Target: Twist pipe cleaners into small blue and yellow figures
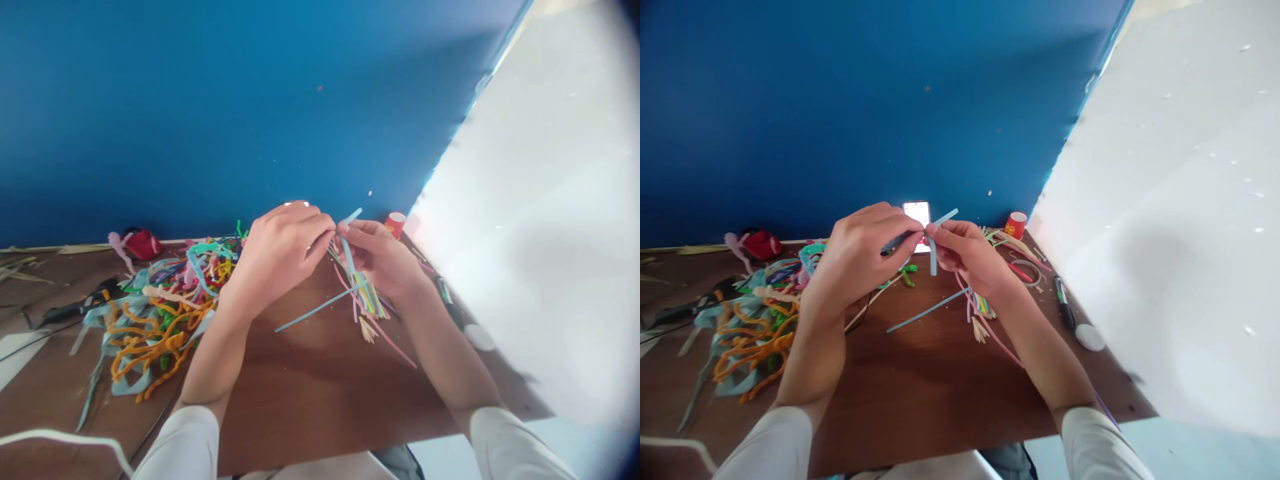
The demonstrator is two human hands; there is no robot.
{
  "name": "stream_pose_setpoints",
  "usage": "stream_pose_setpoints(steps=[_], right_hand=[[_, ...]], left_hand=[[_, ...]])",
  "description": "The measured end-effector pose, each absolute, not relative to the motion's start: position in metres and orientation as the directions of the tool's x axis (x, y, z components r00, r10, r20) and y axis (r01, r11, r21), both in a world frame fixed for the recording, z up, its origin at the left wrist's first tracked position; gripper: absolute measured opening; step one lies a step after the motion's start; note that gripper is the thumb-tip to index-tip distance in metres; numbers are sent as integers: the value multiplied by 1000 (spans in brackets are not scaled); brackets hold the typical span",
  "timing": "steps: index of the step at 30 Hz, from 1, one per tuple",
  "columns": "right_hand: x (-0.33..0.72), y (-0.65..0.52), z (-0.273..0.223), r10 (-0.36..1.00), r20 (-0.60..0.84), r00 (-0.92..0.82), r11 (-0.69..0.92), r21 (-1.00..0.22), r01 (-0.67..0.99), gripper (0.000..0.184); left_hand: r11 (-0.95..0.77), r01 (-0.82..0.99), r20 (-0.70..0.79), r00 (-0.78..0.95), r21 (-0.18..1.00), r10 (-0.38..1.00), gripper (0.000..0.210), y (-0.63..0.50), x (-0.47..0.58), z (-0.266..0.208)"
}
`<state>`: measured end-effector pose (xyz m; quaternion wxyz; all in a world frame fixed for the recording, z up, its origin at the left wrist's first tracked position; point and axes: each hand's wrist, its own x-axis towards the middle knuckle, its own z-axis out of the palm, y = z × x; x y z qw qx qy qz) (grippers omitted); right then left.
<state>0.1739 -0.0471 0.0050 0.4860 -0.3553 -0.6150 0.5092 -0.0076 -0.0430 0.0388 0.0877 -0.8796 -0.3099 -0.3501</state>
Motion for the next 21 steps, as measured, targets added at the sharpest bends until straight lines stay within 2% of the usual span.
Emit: stream_pose_setpoints(steps=[3, 6, 9, 12, 16, 21], right_hand=[[177, -44, 6, 884, 449, -135, 466, -870, 163, 31], [183, -37, 5, 728, 681, -85, 620, -599, 506, 16], [189, -29, 0, 590, 755, -285, 675, -268, 687, 13], [192, -21, -6, 518, 711, -475, 715, -55, 697, 21], [192, -14, -11, 480, 696, -535, 724, 30, 689, 25], [195, -10, -13, 485, 715, -503, 731, -15, 682, 22]], left_hand=[[-743, 654, 618, 527, 145, 584, 27, -36, -8, 38], [-688, 691, 541, 501, 220, 676, 27, -28, -9, 37], [-648, 706, 485, 477, 285, 733, 27, -21, -8, 35], [-622, 716, 461, 456, 317, 761, 26, -17, -7, 33], [-640, 692, 479, 461, 333, 747, 23, -14, -6, 29], [-700, 620, 500, 507, 355, 703, 24, -15, -7, 30]])
